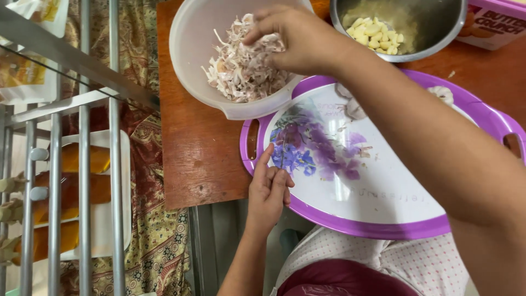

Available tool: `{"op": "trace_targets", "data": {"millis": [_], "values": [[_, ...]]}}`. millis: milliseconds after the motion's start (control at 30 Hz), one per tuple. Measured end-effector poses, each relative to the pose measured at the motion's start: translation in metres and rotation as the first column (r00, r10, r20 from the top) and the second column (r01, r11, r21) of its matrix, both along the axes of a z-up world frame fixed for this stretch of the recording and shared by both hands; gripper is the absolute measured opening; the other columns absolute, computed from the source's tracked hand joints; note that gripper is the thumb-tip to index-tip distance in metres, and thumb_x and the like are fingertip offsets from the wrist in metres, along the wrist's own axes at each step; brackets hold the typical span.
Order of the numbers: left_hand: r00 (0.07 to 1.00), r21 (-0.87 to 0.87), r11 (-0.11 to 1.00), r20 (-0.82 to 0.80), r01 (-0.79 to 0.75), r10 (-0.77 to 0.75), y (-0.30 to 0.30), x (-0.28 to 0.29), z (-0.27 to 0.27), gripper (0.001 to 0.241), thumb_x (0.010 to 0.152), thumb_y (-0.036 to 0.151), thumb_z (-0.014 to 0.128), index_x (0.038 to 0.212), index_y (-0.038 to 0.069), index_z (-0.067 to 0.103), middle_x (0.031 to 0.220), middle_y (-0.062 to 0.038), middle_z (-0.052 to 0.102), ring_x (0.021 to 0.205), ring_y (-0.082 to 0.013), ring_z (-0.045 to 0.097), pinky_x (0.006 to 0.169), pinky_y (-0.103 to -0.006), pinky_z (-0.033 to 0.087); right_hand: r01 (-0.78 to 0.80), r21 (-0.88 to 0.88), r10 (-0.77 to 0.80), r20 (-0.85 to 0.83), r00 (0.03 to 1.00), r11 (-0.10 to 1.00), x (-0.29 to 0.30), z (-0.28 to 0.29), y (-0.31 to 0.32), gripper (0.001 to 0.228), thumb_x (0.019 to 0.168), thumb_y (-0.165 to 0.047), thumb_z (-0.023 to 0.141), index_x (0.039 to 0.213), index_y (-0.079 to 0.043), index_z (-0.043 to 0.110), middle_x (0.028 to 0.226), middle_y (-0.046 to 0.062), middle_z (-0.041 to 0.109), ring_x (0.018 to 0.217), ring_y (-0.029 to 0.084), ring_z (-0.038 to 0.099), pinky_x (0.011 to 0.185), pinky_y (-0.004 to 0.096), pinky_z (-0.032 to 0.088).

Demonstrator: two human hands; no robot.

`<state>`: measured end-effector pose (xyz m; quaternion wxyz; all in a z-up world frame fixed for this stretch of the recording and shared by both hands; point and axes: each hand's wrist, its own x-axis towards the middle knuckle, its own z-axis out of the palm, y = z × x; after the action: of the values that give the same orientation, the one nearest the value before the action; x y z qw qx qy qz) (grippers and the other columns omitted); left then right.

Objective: Peeling garlic cloves using a small knife and hands on a tray

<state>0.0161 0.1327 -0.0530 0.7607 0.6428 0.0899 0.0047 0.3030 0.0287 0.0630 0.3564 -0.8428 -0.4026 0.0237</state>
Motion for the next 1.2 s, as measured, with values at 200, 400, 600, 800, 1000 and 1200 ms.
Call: {"op": "trace_targets", "data": {"millis": [200,400,600,800,1000,1200], "values": [[0.999,-0.003,1.0,0.036,-0.006,0.006,0.001,0.0,-0.006,0.061,0.109,0.012,0.05,0.167,0.009,0.029,0.08,-0.01,0.059,0.054,-0.0116,0.052,0.049,-0.0241,0.051,0.114,-0.068,-0.101,0.174,0.98,0.991,-0.031,0.005,-0.085,0.027,0.102,-0.011,0.074,0.129,-0.01,0.074,0.108,0.006,0.078,0.088,0.025,0.071,0.08,0.042,0.051],[0.996,0.055,0.998,0.094,-0.01,0.005,-0.002,0.001,-0.011,0.061,0.108,0.007,0.05,0.166,0.009,0.033,0.079,-0.011,0.065,0.05,-0.0118,0.055,0.046,-0.0237,0.052,0.417,-0.32,-0.372,0.196,0.908,0.85,-0.09,-0.065,-0.153,0.032,0.092,-0.004,0.075,0.124,-0.009,0.073,0.113,0.015,0.06,0.094,0.038,0.069,0.082,0.049,0.058],[0.989,0.12,0.992,0.142,-0.049,0.032,-0.006,0.002,-0.017,0.059,0.106,0.004,0.051,0.163,0.004,0.037,0.077,-0.013,0.068,0.049,-0.0131,0.06,0.042,-0.0239,0.054,0.645,-0.19,-0.546,0.39,0.742,0.74,-0.137,-0.104,-0.2,0.06,0.084,-0.011,0.091,0.136,-0.008,0.061,0.142,0.016,0.05,0.137,0.047,0.052,0.107,0.066,0.046],[0.986,0.234,0.971,0.146,0.044,-0.08,-0.041,0.005,0.01,0.054,0.106,0.005,0.052,0.16,0.006,0.046,0.077,-0.014,0.07,0.05,-0.016,0.063,0.045,-0.0269,0.056,0.621,-0.061,-0.613,0.112,0.782,0.781,-0.153,-0.145,-0.231,0.055,0.091,-0.018,0.088,0.134,0.002,0.061,0.12,0.024,0.062,0.115,0.051,0.064,0.1,0.062,0.05],[0.924,0.537,0.8,0.09,0.269,-0.371,-0.085,0.009,0.047,0.045,0.108,0.017,0.053,0.152,0.023,0.061,0.087,-0.014,0.075,0.076,-0.031,0.076,0.068,-0.0423,0.062,0.606,0.104,-0.563,-0.277,0.779,0.788,-0.192,-0.107,-0.217,0.049,0.088,-0.003,0.085,0.132,0.002,0.064,0.128,0.021,0.06,0.118,0.049,0.066,0.093,0.055,0.058],[0.872,0.67,0.658,0.032,0.344,-0.488,-0.097,-0.004,0.048,0.044,0.111,0.022,0.048,0.153,0.031,0.057,0.097,-0.012,0.075,0.086,-0.0339,0.076,0.075,-0.0448,0.063,0.647,0.353,-0.445,-0.505,0.74,0.676,-0.233,-0.094,-0.211,0.056,0.084,0.008,0.084,0.134,0.007,0.059,0.132,0.019,0.056,0.125,0.037,0.064,0.1,0.047,0.058]]}}
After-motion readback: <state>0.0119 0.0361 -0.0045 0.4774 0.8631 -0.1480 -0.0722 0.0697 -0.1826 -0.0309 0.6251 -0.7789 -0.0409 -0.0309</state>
